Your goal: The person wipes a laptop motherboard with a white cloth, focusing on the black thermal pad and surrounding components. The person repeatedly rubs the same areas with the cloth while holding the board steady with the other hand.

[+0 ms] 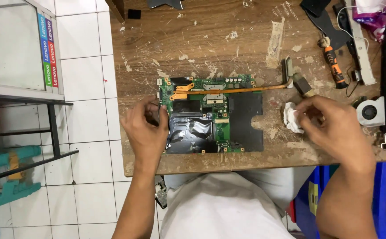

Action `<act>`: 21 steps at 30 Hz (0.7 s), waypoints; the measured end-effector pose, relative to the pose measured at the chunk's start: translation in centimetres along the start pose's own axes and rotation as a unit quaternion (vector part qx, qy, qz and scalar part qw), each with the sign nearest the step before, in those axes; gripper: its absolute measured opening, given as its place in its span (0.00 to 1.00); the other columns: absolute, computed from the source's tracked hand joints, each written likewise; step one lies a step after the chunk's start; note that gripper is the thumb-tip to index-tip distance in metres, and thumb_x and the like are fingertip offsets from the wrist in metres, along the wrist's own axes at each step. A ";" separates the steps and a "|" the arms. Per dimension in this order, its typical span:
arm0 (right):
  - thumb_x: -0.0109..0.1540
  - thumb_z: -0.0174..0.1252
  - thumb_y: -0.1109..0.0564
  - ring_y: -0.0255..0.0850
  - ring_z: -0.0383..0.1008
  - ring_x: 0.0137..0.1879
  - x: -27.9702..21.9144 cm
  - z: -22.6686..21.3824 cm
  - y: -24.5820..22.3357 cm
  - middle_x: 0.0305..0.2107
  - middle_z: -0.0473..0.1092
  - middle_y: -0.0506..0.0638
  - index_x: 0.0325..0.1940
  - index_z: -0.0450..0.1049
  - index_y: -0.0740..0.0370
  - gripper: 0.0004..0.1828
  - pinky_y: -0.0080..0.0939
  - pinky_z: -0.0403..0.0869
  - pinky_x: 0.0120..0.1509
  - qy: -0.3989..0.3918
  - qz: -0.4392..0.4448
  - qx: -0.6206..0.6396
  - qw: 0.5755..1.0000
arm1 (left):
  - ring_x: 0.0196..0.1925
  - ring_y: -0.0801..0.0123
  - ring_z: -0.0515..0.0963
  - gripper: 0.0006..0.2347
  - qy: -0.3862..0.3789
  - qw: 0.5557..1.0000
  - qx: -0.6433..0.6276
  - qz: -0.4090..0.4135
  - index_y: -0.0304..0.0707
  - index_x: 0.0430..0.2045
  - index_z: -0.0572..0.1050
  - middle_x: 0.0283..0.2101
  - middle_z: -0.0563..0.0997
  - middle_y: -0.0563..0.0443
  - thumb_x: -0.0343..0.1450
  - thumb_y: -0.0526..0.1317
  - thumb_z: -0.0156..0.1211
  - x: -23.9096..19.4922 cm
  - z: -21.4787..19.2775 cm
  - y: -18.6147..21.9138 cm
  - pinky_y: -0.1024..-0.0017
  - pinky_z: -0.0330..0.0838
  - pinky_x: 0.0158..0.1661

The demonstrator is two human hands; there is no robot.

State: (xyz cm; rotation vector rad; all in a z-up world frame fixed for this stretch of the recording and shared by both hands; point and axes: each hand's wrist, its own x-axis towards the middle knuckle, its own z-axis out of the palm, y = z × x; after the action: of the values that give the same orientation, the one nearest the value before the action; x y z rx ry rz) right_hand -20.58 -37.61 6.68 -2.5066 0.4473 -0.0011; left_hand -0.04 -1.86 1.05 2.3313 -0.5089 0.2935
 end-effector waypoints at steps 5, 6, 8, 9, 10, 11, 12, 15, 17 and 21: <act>0.65 0.60 0.67 0.40 0.76 0.37 -0.9 1.9 1.2 0.40 0.82 0.49 0.47 0.81 0.61 0.09 0.42 0.73 0.49 0.030 -0.008 0.026 0.999 | 0.32 0.67 0.80 0.13 0.025 0.994 -0.103 -0.005 0.32 0.52 0.77 0.33 0.82 0.49 0.74 0.27 0.67 0.1 0.1 1.1 0.68 0.79 0.35; 0.66 0.61 0.66 0.40 0.76 0.36 -1.1 2.1 1.2 0.40 0.81 0.49 0.47 0.81 0.62 0.07 0.42 0.73 0.48 0.041 -0.014 0.024 0.999 | 0.32 0.68 0.80 0.14 0.042 0.994 -0.104 -0.001 0.32 0.54 0.75 0.33 0.82 0.50 0.75 0.27 0.67 -0.1 0.0 1.3 0.70 0.77 0.34; 0.67 0.62 0.66 0.40 0.75 0.35 -1.4 2.3 1.1 0.40 0.81 0.49 0.48 0.81 0.62 0.06 0.42 0.72 0.47 0.049 -0.024 0.025 0.998 | 0.32 0.69 0.79 0.15 0.062 0.993 -0.101 0.001 0.32 0.57 0.74 0.33 0.81 0.51 0.75 0.27 0.67 -0.5 -0.2 1.5 0.71 0.76 0.34; 0.67 0.61 0.67 0.40 0.75 0.36 -1.5 2.2 1.0 0.40 0.81 0.51 0.47 0.81 0.64 0.07 0.41 0.73 0.46 0.045 -0.024 0.037 0.998 | 0.32 0.70 0.79 0.16 0.073 0.990 -0.123 -0.012 0.31 0.58 0.74 0.34 0.82 0.50 0.76 0.27 0.68 -0.8 -0.2 1.6 0.74 0.77 0.32; 0.66 0.61 0.68 0.40 0.75 0.36 -1.5 2.1 0.9 0.41 0.81 0.52 0.47 0.81 0.65 0.07 0.39 0.73 0.45 0.043 -0.024 0.048 0.998 | 0.33 0.72 0.80 0.17 0.085 0.985 -0.146 -0.023 0.30 0.60 0.75 0.35 0.83 0.48 0.76 0.27 0.69 -0.8 -0.1 1.7 0.76 0.78 0.31; 0.66 0.61 0.68 0.40 0.75 0.36 -1.6 2.1 0.7 0.41 0.81 0.52 0.47 0.81 0.65 0.07 0.39 0.73 0.45 0.042 -0.028 0.050 0.997 | 0.33 0.72 0.80 0.17 0.089 0.985 -0.144 -0.024 0.30 0.60 0.75 0.35 0.83 0.48 0.76 0.27 0.69 -0.9 -0.2 1.8 0.76 0.78 0.31; 0.66 0.62 0.69 0.40 0.75 0.37 -1.7 2.2 0.6 0.41 0.81 0.53 0.47 0.81 0.67 0.06 0.39 0.73 0.42 0.050 -0.032 0.062 0.996 | 0.35 0.69 0.81 0.18 0.108 0.984 -0.145 -0.011 0.28 0.60 0.74 0.37 0.84 0.46 0.75 0.26 0.70 -1.1 -0.3 1.9 0.75 0.79 0.34; 0.67 0.63 0.71 0.40 0.74 0.37 -2.2 2.5 1.1 0.41 0.80 0.54 0.48 0.81 0.68 0.07 0.39 0.71 0.39 0.069 -0.048 0.063 0.994 | 0.36 0.67 0.82 0.20 0.147 0.978 -0.146 0.013 0.27 0.63 0.73 0.38 0.85 0.43 0.76 0.25 0.70 -1.4 -0.3 2.1 0.73 0.82 0.38; 0.67 0.64 0.71 0.40 0.74 0.37 -2.4 2.9 1.5 0.40 0.80 0.53 0.48 0.82 0.66 0.08 0.39 0.70 0.40 0.081 -0.061 0.052 0.993 | 0.36 0.67 0.83 0.20 0.168 0.975 -0.144 0.023 0.28 0.64 0.73 0.38 0.85 0.43 0.76 0.25 0.70 -1.6 -0.2 1.9 0.73 0.84 0.39; 0.70 0.68 0.66 0.39 0.71 0.34 -2.8 3.5 1.7 0.34 0.76 0.53 0.51 0.83 0.66 0.05 0.38 0.70 0.38 0.091 -0.051 0.047 0.993 | 0.36 0.68 0.85 0.21 0.197 0.967 -0.157 0.034 0.29 0.64 0.73 0.37 0.85 0.44 0.76 0.27 0.72 -2.0 0.1 1.2 0.73 0.84 0.39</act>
State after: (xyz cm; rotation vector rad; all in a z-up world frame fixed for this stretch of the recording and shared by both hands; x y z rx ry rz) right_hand -23.43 -36.11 3.06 -2.4423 0.3825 -0.2872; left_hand -2.32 -2.20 0.98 1.8878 -0.4035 0.6443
